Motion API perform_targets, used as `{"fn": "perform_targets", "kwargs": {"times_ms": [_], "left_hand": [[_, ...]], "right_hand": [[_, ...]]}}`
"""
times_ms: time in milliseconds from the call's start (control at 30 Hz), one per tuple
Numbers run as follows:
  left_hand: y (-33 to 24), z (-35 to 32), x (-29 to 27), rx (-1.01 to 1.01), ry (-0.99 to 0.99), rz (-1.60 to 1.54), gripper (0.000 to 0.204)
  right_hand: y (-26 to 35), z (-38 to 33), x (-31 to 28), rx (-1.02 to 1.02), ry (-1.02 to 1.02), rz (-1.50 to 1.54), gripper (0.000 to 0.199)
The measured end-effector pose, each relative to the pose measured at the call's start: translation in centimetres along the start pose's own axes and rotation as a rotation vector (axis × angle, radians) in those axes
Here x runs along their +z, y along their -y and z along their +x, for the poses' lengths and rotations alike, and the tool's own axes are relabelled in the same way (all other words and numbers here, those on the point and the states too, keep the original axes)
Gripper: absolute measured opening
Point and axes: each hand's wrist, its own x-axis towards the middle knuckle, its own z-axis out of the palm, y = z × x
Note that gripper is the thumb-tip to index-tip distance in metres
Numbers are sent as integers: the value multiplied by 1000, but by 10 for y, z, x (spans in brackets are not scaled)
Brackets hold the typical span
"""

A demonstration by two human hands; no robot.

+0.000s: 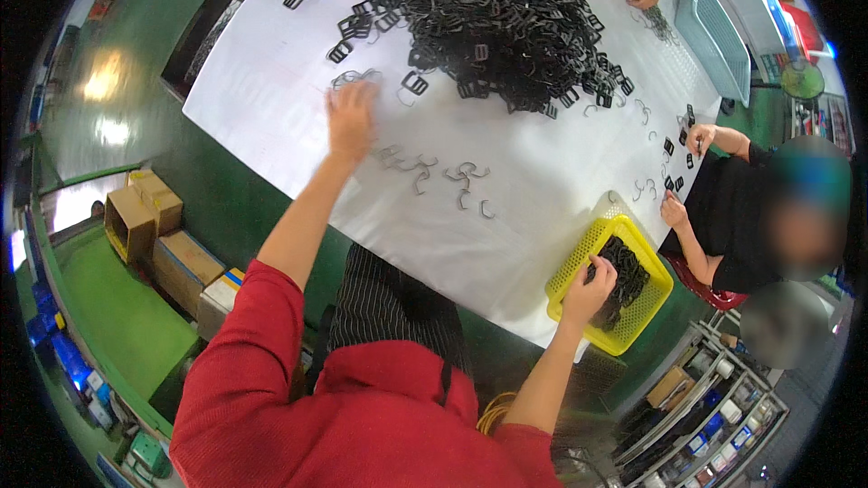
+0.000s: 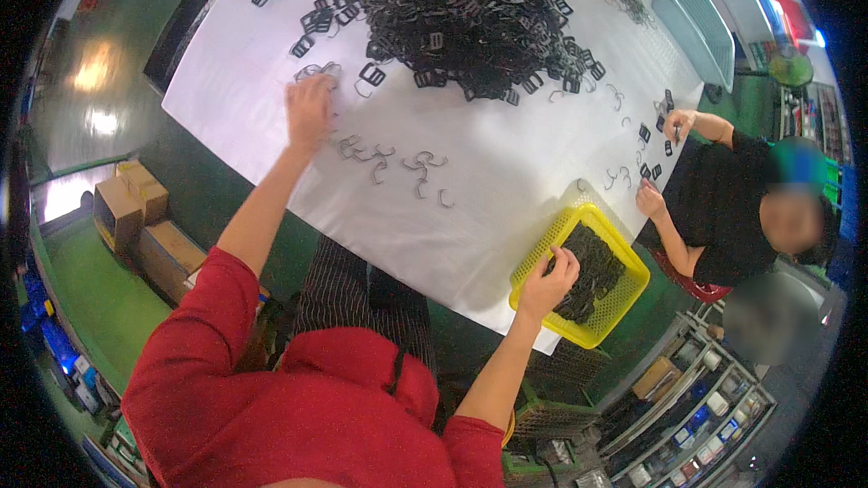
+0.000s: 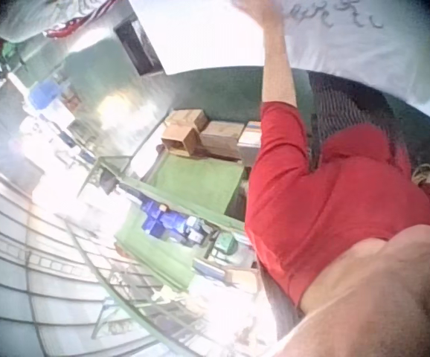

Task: The person assembles small black plastic buckles with metal hooks by hand at a white table. They pick up buckles and hooks, attach them together, and place the finished assemblies into a yellow basket. Another person works alongside at the same table.

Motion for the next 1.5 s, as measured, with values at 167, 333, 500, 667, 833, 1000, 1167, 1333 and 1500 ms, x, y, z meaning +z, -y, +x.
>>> {"fn": "perform_targets", "kwargs": {"times_ms": [167,333,500,667,833,1000,1167,1333,1500], "left_hand": [[-129,-94,52,683,376,-97,50],[-147,-68,56,739,567,-102,46],[-57,1,30,524,232,35,40],[-22,13,24,565,287,79,44],[-1,23,9,511,527,51,46],[78,27,-6,464,261,-75,46],[119,30,-33,414,375,38,47],[100,-36,-25,653,492,-400,48],[67,-14,11,801,352,-145,53]], "right_hand": [[76,29,41,-245,79,95,20],[168,46,96,-425,265,321,19],[239,71,180,-333,448,298,18],[313,80,235,-173,269,-159,39],[334,85,257,16,380,-1,41],[360,93,255,-50,530,391,38],[429,89,271,-93,603,418,31],[456,88,294,-51,634,125,35],[429,113,290,-50,644,486,41]]}}
